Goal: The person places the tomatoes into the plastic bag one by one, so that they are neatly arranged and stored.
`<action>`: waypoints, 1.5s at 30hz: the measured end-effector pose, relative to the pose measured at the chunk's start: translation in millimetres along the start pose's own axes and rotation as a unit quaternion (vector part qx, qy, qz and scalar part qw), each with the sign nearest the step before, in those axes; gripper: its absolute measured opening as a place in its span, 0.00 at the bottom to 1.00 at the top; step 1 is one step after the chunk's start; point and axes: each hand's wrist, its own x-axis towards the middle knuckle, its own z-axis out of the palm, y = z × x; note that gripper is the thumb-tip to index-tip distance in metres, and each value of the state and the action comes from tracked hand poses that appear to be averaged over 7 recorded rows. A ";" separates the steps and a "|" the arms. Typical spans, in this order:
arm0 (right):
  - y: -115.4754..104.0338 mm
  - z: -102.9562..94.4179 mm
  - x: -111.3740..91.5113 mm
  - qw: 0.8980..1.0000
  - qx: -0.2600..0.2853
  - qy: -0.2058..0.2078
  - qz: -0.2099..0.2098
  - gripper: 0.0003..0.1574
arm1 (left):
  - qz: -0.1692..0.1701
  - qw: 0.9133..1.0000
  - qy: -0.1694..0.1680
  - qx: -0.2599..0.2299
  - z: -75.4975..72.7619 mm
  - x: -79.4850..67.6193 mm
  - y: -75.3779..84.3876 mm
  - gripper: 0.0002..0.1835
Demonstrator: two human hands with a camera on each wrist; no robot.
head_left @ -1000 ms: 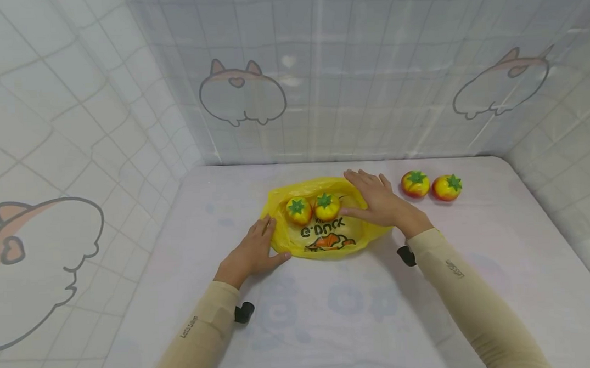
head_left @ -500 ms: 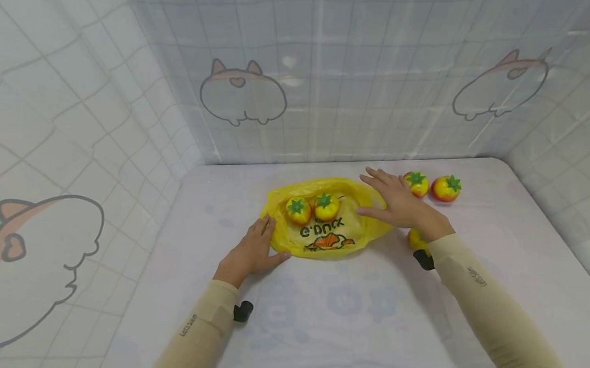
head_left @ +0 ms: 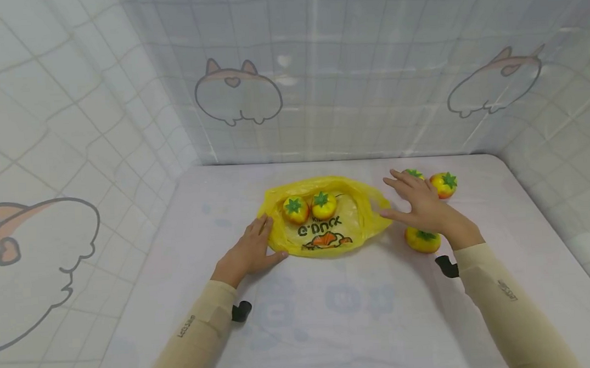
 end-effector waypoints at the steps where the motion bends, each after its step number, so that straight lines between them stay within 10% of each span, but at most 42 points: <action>1: 1.9 -0.4 -3.0 1.000 0.003 0.000 0.002 0.55 | -0.001 1.000 -0.001 -0.002 0.2 -0.3 0.0 0.58; 29: 44.8 5.8 -93.2 0.993 0.086 0.040 0.064 0.61 | -0.001 1.000 -0.009 0.001 -8.0 -2.5 1.1 0.58; 45: 52.2 29.3 -105.7 0.990 0.093 0.003 0.106 0.66 | -0.002 1.000 -0.012 0.000 -2.5 1.3 1.3 0.58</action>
